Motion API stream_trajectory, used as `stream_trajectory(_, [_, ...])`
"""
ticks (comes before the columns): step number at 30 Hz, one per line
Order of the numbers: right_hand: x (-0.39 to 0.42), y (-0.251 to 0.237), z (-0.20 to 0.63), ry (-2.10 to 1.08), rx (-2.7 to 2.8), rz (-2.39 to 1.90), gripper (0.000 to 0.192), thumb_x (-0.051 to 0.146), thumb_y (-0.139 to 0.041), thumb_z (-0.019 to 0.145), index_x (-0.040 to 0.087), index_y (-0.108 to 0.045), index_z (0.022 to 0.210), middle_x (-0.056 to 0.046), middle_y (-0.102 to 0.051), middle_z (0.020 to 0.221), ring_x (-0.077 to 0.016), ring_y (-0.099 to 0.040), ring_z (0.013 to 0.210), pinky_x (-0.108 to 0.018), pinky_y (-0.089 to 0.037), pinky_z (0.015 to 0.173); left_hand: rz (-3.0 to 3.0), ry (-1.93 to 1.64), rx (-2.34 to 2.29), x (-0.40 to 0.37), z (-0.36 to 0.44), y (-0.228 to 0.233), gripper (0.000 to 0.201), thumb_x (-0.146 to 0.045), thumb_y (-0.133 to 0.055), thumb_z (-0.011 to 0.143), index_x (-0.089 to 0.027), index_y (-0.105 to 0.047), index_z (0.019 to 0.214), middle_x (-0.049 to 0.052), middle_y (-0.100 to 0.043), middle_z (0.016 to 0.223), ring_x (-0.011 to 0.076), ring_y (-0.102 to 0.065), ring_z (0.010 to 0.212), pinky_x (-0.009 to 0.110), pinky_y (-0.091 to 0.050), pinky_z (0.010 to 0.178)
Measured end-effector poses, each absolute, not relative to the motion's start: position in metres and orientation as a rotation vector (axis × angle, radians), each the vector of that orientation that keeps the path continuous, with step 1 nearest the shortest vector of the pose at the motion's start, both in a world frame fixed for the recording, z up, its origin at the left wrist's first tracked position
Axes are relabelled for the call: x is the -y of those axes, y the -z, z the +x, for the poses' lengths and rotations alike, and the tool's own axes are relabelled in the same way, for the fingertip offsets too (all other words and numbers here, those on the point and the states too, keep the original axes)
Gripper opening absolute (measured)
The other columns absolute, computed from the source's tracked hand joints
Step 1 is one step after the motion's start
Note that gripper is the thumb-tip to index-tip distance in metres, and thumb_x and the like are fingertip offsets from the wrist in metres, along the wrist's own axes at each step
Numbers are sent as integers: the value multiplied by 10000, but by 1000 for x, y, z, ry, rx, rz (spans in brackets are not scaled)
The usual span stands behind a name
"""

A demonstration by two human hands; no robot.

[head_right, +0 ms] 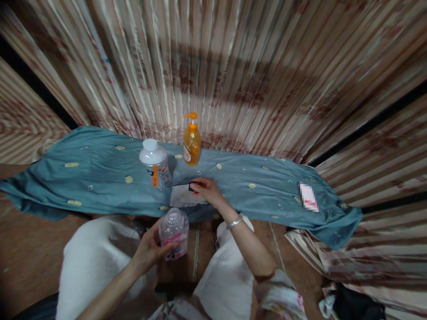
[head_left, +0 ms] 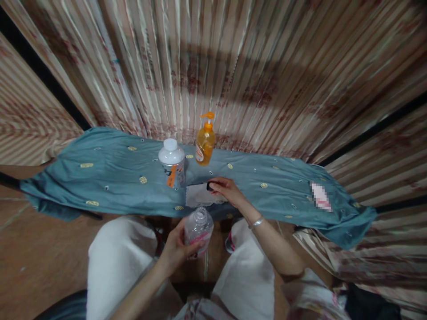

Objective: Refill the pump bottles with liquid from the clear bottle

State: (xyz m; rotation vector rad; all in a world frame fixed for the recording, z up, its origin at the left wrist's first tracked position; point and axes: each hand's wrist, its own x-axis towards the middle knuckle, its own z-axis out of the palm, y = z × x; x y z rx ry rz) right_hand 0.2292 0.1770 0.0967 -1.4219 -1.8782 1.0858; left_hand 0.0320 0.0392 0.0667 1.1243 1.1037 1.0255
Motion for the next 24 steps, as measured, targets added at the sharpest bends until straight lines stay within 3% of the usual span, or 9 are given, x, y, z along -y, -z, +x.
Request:
stream_trajectory(6, [-250, -66, 190, -789, 1986, -1675, 413, 414, -615, 936, 184, -591, 1279, -95, -616, 1289, -219, -628, 1104, -454, -552, 924, 1086, -1174, -1208, -64, 25, -69, 719, -476, -885, 564, -167, -636, 1164, 90, -750, 1109, 272, -706, 1050, 397, -561, 971])
stream_trajectory(14, [-289, -55, 163, -544, 2183, -1798, 412, 414, -612, 937, 191, -590, 1284, -98, -611, 1302, -220, -625, 1112, -450, -550, 930, 1088, -1279, -1244, -84, 20, -69, 741, -510, -879, 571, -169, -618, 1175, 100, -740, 1136, 284, -701, 1071, 398, -563, 969])
stream_trajectory(24, [-263, -59, 195, -588, 2062, -1699, 422, 414, -611, 938, 184, -584, 1290, -95, -618, 1286, -219, -631, 1099, -454, -554, 921, 1122, -1383, -1150, -126, 35, -85, 833, -487, -882, 570, -158, -588, 1278, 126, -684, 1276, 305, -645, 1194, 449, -487, 1074])
